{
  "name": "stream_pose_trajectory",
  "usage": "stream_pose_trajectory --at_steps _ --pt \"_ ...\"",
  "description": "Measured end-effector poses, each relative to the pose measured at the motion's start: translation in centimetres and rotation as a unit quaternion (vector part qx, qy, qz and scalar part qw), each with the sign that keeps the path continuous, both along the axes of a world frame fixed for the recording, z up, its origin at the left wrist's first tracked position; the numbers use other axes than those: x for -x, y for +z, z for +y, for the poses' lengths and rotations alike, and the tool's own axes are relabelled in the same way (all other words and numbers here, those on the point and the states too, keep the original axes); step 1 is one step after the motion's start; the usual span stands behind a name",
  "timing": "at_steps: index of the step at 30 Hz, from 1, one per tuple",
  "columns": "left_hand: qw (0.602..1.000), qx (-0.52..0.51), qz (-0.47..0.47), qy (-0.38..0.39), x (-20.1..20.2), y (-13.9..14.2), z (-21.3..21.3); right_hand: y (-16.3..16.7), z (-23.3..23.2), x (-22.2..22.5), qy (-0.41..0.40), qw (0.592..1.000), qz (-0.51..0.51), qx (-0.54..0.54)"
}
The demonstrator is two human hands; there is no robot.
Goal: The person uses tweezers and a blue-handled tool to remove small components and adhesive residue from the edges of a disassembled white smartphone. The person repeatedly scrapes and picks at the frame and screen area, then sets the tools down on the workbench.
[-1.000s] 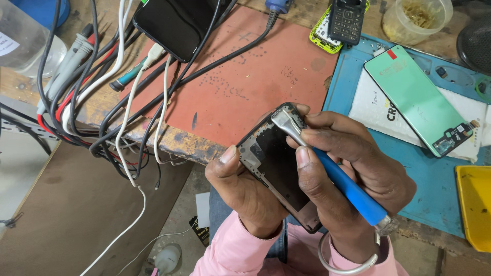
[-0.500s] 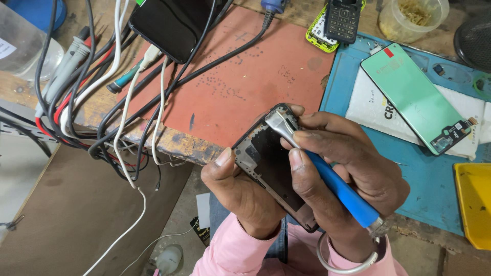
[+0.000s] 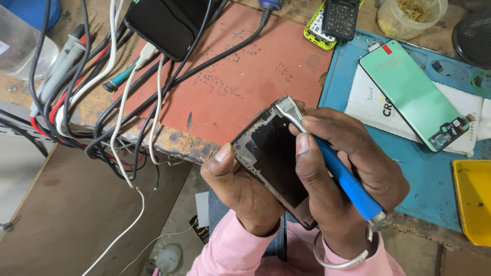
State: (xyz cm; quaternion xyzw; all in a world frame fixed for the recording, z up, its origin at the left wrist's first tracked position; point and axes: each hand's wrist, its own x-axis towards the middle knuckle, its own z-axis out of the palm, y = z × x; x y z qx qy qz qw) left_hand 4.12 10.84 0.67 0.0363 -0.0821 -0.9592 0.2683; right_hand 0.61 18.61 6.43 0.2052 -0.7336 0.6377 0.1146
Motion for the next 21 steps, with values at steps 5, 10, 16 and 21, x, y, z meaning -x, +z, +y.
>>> stream_pose_trajectory --at_steps 5,10,16,21 --pt "0.998 0.062 -0.021 0.011 -0.25 -0.18 0.05 0.02 0.47 0.02 0.072 0.994 0.068 -0.045" --pt "0.999 0.019 -0.034 0.012 -0.4 -0.38 -0.12 -0.53 0.32 -0.06 0.029 0.999 0.028 -0.011" --pt "0.998 0.055 -0.007 -0.007 -0.47 -0.25 -0.07 -0.62 0.34 0.05 0.043 0.995 0.075 -0.05" --pt "1.0 0.018 -0.016 -0.006 -0.74 -0.19 -0.3 -0.19 0.11 -0.05 0.064 0.995 0.074 -0.032"
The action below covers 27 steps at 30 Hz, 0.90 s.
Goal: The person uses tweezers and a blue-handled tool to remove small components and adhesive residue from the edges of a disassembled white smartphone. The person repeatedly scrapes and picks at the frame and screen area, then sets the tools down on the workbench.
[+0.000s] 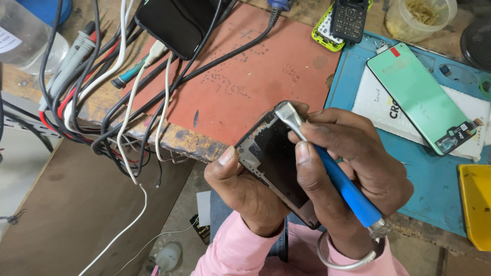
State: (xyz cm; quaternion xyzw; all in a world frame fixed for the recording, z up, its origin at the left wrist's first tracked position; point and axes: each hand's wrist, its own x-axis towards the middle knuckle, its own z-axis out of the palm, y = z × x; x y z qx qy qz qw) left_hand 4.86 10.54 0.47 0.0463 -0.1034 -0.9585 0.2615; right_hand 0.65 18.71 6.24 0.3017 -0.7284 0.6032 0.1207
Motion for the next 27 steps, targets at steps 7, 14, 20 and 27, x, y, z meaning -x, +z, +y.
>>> stream_pose_trajectory --at_steps 7,14,20,27 --pt "0.999 -0.038 -0.015 -0.002 0.0 -0.1 -0.1 0.2 -0.3 -0.2 -0.052 0.998 -0.026 -0.011" --pt "0.999 -0.018 -0.038 0.002 0.3 0.2 0.1 -0.4 -0.1 -0.5 -0.039 0.999 0.017 -0.027" --pt "0.987 -0.05 0.113 -0.1 -0.1 1.3 -0.2 -1.1 -0.5 -0.2 -0.01 0.943 -0.155 0.295" --pt "0.999 -0.037 -0.021 0.024 0.1 -0.3 -0.1 -1.3 -0.5 -0.3 -0.049 0.993 -0.058 0.085"
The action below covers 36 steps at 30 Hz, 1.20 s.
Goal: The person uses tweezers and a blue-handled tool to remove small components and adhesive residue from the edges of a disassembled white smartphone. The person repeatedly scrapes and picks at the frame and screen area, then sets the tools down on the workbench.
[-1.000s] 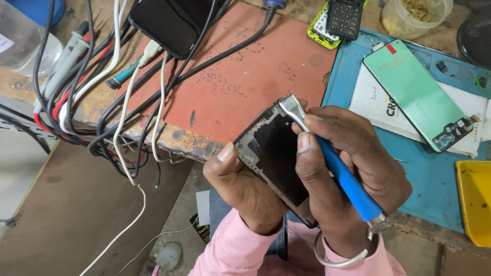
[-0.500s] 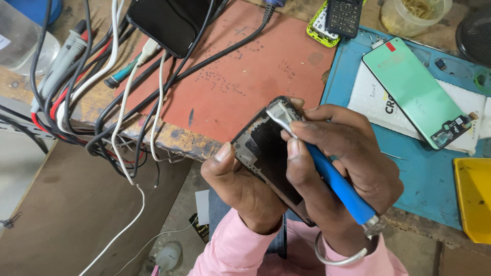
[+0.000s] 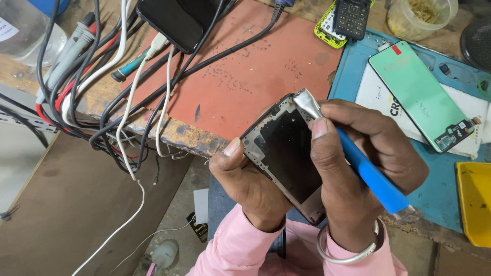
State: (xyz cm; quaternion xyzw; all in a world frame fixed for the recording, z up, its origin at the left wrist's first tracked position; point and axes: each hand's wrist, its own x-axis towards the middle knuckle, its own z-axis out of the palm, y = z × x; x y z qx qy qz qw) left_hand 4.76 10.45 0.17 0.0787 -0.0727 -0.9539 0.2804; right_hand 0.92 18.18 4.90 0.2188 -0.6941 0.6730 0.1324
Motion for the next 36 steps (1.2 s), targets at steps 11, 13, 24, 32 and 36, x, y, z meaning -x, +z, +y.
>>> stream_pose_trajectory --at_steps 11,13,24,32,36 --pt "0.999 -0.011 0.032 -0.013 -0.3 -0.7 0.1 0.8 -0.6 -0.2 -0.028 0.996 0.048 -0.073" --pt "1.0 0.009 0.016 -0.011 -0.5 -0.5 0.1 0.9 -0.7 -0.3 -0.016 0.997 0.051 -0.062" --pt "0.998 0.01 0.057 -0.013 -0.4 -1.3 0.3 2.0 0.8 -0.2 -0.016 0.987 0.057 -0.151" --pt "0.999 0.026 0.03 -0.01 -0.7 -1.4 0.3 2.6 2.1 0.8 0.041 0.968 0.134 -0.206" --pt "0.999 0.009 0.021 -0.049 -0.6 -0.9 0.0 3.2 2.6 0.0 0.017 0.963 0.12 -0.239"
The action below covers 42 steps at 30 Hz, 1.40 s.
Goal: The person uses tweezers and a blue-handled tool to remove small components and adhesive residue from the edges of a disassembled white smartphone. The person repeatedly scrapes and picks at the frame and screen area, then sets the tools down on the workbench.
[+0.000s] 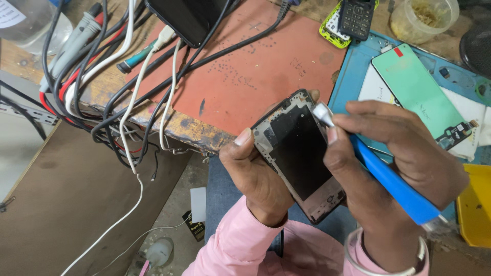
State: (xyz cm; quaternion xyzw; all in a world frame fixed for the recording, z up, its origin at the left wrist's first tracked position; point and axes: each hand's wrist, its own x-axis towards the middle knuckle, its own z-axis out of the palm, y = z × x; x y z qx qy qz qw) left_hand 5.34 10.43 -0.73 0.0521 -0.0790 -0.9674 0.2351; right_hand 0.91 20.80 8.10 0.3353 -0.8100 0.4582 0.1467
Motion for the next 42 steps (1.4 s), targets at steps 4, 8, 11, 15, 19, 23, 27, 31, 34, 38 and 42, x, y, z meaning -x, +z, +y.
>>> stream_pose_trajectory --at_steps 4,8,11,15,19,23,27,31,34,38,42 --pt "0.988 -0.03 0.118 -0.1 -0.3 0.5 -0.7 0.3 0.4 -0.7 -0.018 0.988 -0.117 0.103" --pt "0.967 -0.113 0.17 -0.153 -0.6 0.7 -1.4 -0.1 0.1 0.0 0.047 0.969 -0.15 0.193" --pt "0.959 -0.125 0.195 -0.166 -0.5 0.6 -1.9 -0.3 -0.6 0.1 0.04 0.963 -0.175 0.201" --pt "0.974 -0.095 0.144 -0.144 -0.5 0.3 -2.2 0.2 -2.0 0.3 0.041 0.97 -0.177 0.162" --pt "0.99 -0.027 0.081 -0.109 -0.3 0.1 -2.3 0.7 -3.4 1.0 0.058 0.974 -0.169 0.141" --pt "0.994 0.022 0.066 -0.082 0.0 0.0 -2.2 0.6 -3.8 1.8 0.085 0.987 -0.101 0.09" --pt "0.993 0.087 0.019 -0.081 -0.1 0.3 -1.8 -0.3 -3.8 1.9 0.042 0.997 -0.05 0.042" --pt "0.994 0.085 -0.013 -0.066 0.2 0.4 -1.3 -0.6 -3.4 1.7 0.035 0.998 -0.053 0.013" --pt "0.995 0.067 -0.042 -0.06 0.2 0.5 -1.0 -0.1 -2.9 0.9 0.025 0.999 -0.045 -0.01" --pt "0.993 0.086 -0.02 -0.079 -0.3 0.5 -0.6 0.4 -2.4 0.1 0.0 0.998 0.011 -0.069" --pt "0.991 0.11 -0.015 -0.079 -0.7 0.8 -0.8 0.2 -2.5 0.5 0.044 0.999 0.004 -0.017"
